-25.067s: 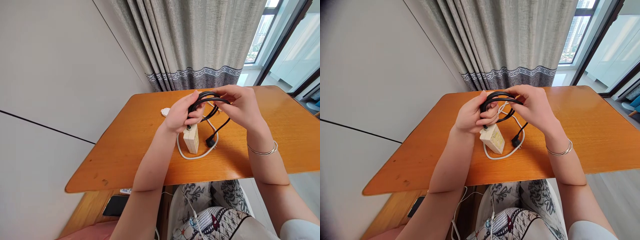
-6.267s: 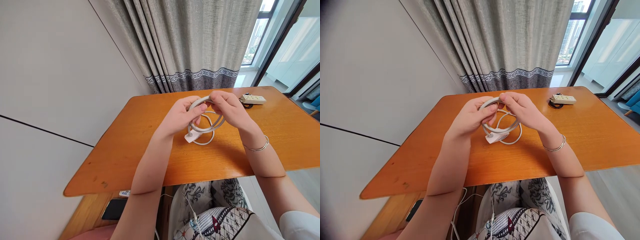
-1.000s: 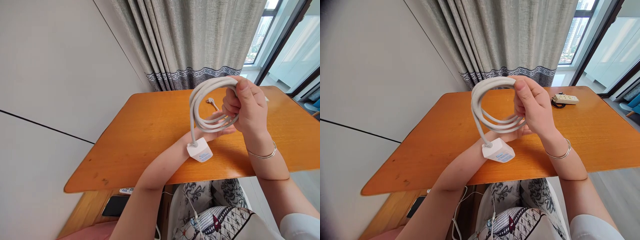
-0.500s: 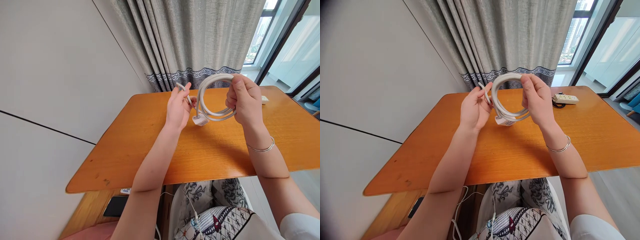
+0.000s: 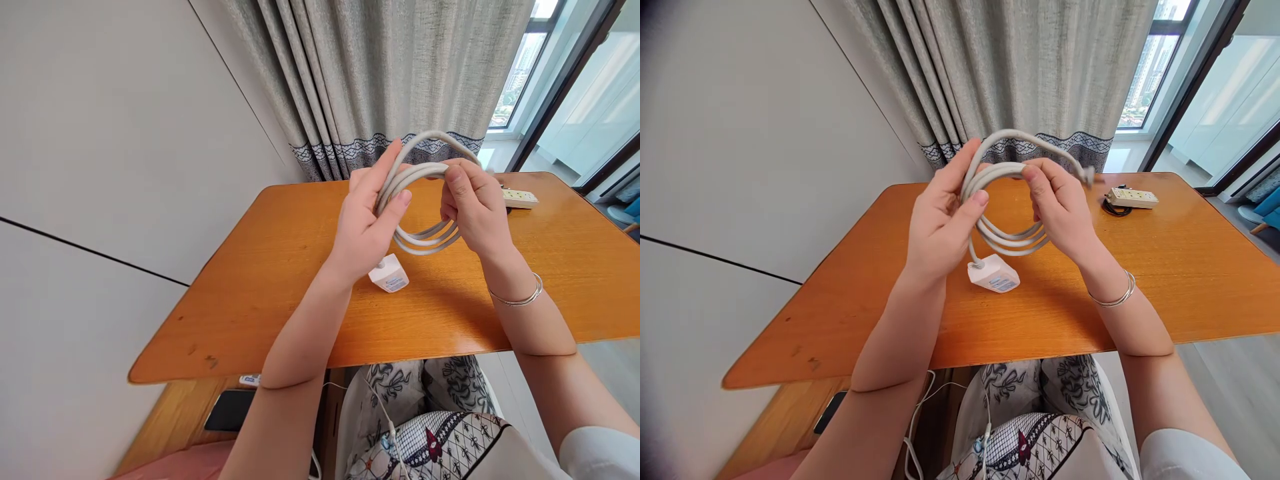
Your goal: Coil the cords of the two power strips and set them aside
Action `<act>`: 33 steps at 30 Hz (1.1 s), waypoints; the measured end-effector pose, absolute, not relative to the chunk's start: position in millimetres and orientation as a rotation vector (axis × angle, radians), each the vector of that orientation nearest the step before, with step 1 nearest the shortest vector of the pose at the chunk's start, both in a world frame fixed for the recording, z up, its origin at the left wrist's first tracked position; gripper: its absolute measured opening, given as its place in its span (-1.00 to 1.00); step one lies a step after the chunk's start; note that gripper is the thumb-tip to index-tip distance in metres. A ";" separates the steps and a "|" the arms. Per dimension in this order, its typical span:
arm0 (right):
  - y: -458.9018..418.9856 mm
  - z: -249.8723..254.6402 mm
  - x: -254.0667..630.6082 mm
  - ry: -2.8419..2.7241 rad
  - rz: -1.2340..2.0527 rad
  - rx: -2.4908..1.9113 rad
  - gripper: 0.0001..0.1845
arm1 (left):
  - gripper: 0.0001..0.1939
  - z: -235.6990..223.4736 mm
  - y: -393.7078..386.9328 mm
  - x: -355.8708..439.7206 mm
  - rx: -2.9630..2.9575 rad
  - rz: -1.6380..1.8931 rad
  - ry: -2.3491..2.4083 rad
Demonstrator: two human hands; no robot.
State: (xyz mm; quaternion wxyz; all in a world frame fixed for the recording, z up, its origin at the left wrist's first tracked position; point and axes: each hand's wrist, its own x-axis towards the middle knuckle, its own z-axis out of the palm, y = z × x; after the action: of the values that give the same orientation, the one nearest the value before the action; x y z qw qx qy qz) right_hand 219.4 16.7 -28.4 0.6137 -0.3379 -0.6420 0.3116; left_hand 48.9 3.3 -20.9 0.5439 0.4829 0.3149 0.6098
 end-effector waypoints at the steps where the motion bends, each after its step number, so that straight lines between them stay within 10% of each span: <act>1: 16.3 -29.0 218.3 -1.491 0.717 -0.776 -0.46 | -0.59 -20.8 2.3 49.5 1.172 1.467 0.731; 15: 10.5 -32.3 210.4 -1.652 0.741 -0.799 -0.45 | -0.83 -6.9 -1.2 43.3 1.073 1.367 0.767; 33: 4.4 -31.2 219.5 -1.856 -0.123 -1.072 -0.45 | -0.91 -5.8 0.0 45.5 1.146 1.422 0.798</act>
State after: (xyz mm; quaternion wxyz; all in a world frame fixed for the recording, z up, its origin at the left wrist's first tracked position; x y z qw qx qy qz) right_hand 219.5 4.4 -31.2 0.4770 -0.4390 -0.7598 -0.0503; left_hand 45.5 0.0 -5.8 0.5433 0.4830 0.3360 0.5988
